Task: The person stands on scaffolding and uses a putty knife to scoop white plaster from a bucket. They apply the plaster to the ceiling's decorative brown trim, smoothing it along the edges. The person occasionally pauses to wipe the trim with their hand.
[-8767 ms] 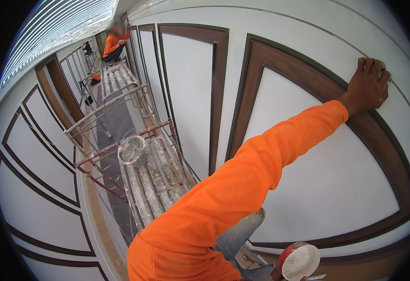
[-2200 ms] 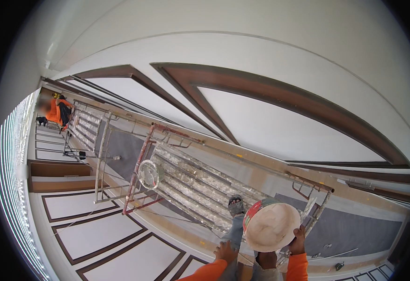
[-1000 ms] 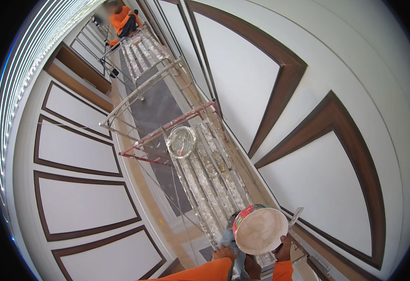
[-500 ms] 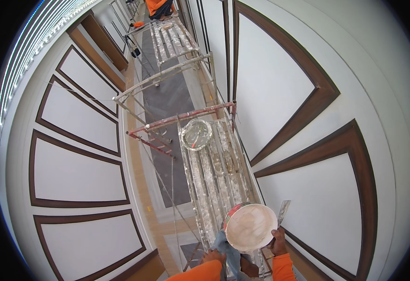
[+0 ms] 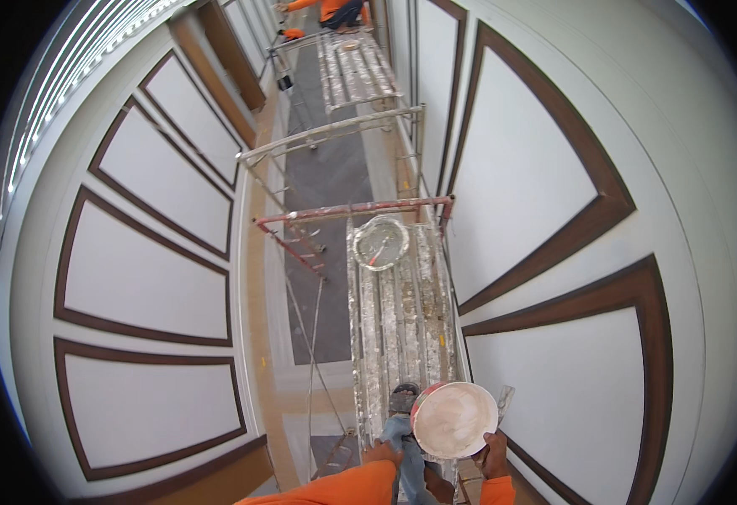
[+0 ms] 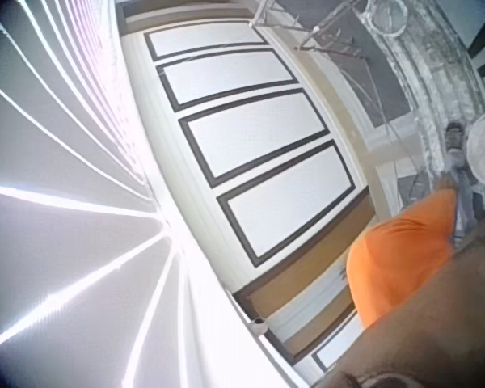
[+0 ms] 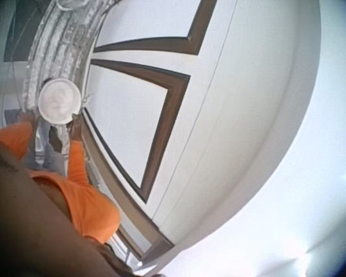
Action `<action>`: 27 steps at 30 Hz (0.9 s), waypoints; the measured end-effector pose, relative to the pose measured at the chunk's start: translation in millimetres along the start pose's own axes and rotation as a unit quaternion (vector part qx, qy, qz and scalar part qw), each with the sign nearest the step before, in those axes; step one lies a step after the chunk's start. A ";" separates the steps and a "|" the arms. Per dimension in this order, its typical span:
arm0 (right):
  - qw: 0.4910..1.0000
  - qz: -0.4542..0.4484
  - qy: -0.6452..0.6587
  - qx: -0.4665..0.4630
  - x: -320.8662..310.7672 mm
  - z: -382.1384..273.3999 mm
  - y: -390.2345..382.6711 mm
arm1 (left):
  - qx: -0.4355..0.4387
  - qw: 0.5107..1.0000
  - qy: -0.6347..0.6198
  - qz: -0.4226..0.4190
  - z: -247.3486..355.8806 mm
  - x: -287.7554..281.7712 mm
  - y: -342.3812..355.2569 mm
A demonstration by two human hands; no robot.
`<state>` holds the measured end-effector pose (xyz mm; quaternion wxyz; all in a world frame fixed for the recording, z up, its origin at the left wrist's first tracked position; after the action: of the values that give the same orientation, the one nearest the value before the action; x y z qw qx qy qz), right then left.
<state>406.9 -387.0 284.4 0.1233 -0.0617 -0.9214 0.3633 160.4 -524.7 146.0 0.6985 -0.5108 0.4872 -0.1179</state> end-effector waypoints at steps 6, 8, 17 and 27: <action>0.997 -0.042 0.066 0.027 9.2 21.3 3.4 | -0.017 0.999 -0.022 -0.025 -14.2 -15.0 -1.5; 0.994 -0.025 0.093 0.046 25.3 24.7 8.3 | -0.017 0.999 -0.033 -0.025 -16.2 -18.2 -2.9; 0.980 -0.180 0.039 0.080 64.4 26.9 45.5 | -0.064 0.992 -0.099 -0.044 -21.2 -9.5 -1.1; 0.985 -0.149 -0.018 0.090 116.2 1.9 54.0 | -0.075 0.987 -0.130 -0.057 -10.8 -11.5 7.8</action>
<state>295.8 -325.3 267.3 0.1649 0.0945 -0.8859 0.4231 143.4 -520.0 146.0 0.7078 -0.5995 0.3698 -0.0537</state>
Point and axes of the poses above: each hand's wrist, its own y-axis towards the middle knuckle, its own x-axis out of the palm, z = x × y, the point moved 3 cm from there along y, towards the middle knuckle, and after that the axes turned 1 degree about y, right-handed, at the moved point
